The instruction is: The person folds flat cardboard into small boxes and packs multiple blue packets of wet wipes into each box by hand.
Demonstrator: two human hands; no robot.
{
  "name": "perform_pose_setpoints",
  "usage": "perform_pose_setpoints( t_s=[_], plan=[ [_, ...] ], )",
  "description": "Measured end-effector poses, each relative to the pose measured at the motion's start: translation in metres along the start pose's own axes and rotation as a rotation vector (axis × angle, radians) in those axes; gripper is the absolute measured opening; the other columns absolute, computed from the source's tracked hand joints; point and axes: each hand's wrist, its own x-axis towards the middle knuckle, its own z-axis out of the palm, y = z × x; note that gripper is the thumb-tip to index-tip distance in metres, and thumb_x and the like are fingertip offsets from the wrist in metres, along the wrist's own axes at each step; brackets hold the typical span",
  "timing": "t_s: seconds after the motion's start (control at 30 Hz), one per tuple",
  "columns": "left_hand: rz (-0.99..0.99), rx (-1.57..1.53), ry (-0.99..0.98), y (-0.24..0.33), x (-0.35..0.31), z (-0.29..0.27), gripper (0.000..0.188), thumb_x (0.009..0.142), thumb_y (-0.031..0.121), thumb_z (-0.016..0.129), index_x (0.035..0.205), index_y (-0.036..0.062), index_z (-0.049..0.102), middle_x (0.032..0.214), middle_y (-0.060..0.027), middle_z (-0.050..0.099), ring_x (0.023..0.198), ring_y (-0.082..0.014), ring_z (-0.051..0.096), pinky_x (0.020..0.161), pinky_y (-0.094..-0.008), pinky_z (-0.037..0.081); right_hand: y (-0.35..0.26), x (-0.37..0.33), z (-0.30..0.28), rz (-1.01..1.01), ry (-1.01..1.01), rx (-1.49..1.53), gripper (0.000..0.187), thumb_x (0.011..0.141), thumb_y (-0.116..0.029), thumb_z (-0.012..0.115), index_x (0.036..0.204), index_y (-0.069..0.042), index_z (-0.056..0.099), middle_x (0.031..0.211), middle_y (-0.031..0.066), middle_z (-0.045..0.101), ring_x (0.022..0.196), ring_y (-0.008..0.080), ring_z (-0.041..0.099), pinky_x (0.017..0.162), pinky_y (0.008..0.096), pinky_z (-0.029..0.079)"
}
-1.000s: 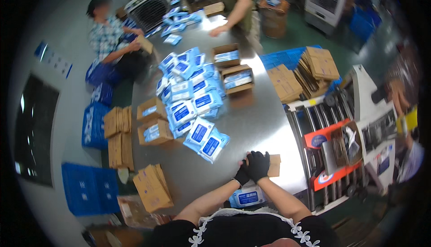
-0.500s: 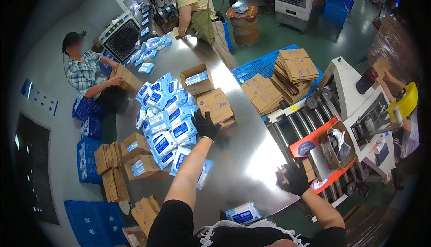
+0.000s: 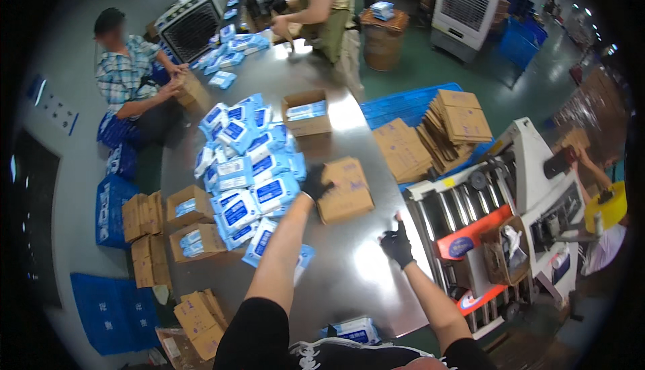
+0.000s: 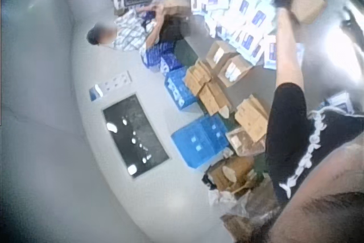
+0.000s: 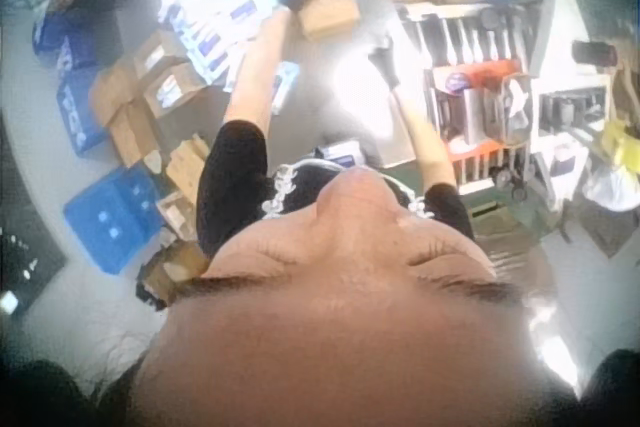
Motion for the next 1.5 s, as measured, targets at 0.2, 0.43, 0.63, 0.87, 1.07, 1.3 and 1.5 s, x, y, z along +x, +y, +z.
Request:
perform_pose_setpoints(
  t_s=[0.2, 0.43, 0.63, 0.87, 1.07, 1.3, 1.5],
  plan=[
    [-0.006, 0.149, -0.091, 0.118, -0.120, 0.013, 0.074, 0.071, 0.056, 0.069, 0.123, 0.0047, 0.055, 0.117, -0.0210, 0.056, 0.109, -0.0399, 0.052, 0.093, -0.0505, 0.042, 0.050, 0.003, 0.010, -0.484, -0.226, -0.243, 0.035, 0.088, -0.025, 0.058, 0.117, -0.006, 0.059, 0.104, 0.0139, 0.067, 0.093, 0.0354, 0.064, 0.077, 0.0409, 0.053],
    [-0.490, 0.006, -0.513, 0.195, -0.190, -0.002, 0.067, 0.076, 0.059, 0.066, 0.112, 0.0027, 0.058, 0.113, -0.0212, 0.059, 0.106, -0.0388, 0.056, 0.088, -0.0480, 0.044, 0.043, -0.107, -0.029, -0.228, -0.475, -0.861, 0.025, 0.084, -0.028, 0.055, 0.097, -0.008, 0.064, 0.085, 0.0211, 0.066, 0.085, 0.0423, 0.064, 0.073, 0.0476, 0.053],
    [-1.322, -1.118, -0.746, 0.106, -0.213, 0.049, 0.061, 0.079, 0.066, 0.063, 0.106, 0.0113, 0.057, 0.092, -0.0095, 0.062, 0.076, -0.0244, 0.062, 0.069, -0.0414, 0.051, 0.052, -0.053, -0.049, -0.323, -0.740, -1.032, 0.042, 0.066, -0.039, 0.069, 0.100, -0.014, 0.067, 0.087, 0.0176, 0.068, 0.081, 0.0372, 0.067, 0.075, 0.0442, 0.055],
    [-0.287, -0.316, 0.001, 0.192, -0.288, -0.015, 0.040, 0.081, 0.040, 0.066, 0.098, 0.0042, 0.057, 0.087, -0.0168, 0.059, 0.079, -0.0341, 0.057, 0.072, -0.0430, 0.045, 0.041, -0.061, -0.003, -0.139, 0.060, -0.885, 0.030, 0.079, -0.038, 0.060, 0.090, -0.010, 0.064, 0.081, 0.0175, 0.067, 0.077, 0.0385, 0.065, 0.068, 0.0465, 0.052],
    [-0.013, 0.057, -0.256, 0.223, -0.268, -0.009, 0.046, 0.086, 0.050, 0.054, 0.081, 0.0048, 0.060, 0.080, -0.0184, 0.062, 0.082, -0.0354, 0.063, 0.075, -0.0467, 0.048, 0.006, -0.100, 0.003, -0.500, -0.146, -0.333, 0.029, 0.076, -0.034, 0.067, 0.084, -0.009, 0.058, 0.073, 0.0133, 0.061, 0.070, 0.0320, 0.063, 0.065, 0.0416, 0.049],
    [0.210, -0.119, -0.566, 0.203, -0.260, -0.036, 0.059, 0.074, 0.048, 0.074, 0.109, 0.0031, 0.060, 0.109, -0.0207, 0.060, 0.101, -0.0350, 0.059, 0.089, -0.0423, 0.046, -0.012, -0.061, -0.017, -0.570, -0.878, -0.522, 0.048, 0.087, -0.046, 0.058, 0.119, -0.011, 0.060, 0.106, 0.0158, 0.066, 0.098, 0.0297, 0.065, 0.084, 0.0373, 0.051],
    [-0.722, -0.875, -0.013, 0.145, -0.319, 0.032, 0.073, 0.075, 0.024, 0.077, 0.133, 0.0004, 0.040, 0.130, -0.0131, 0.049, 0.125, -0.0256, 0.045, 0.104, -0.0397, 0.038, -0.047, -0.108, 0.011, -0.920, -0.298, -0.796, 0.018, 0.080, -0.023, 0.059, 0.087, -0.009, 0.068, 0.082, 0.0120, 0.068, 0.079, 0.0305, 0.067, 0.074, 0.0418, 0.052]
  ],
)
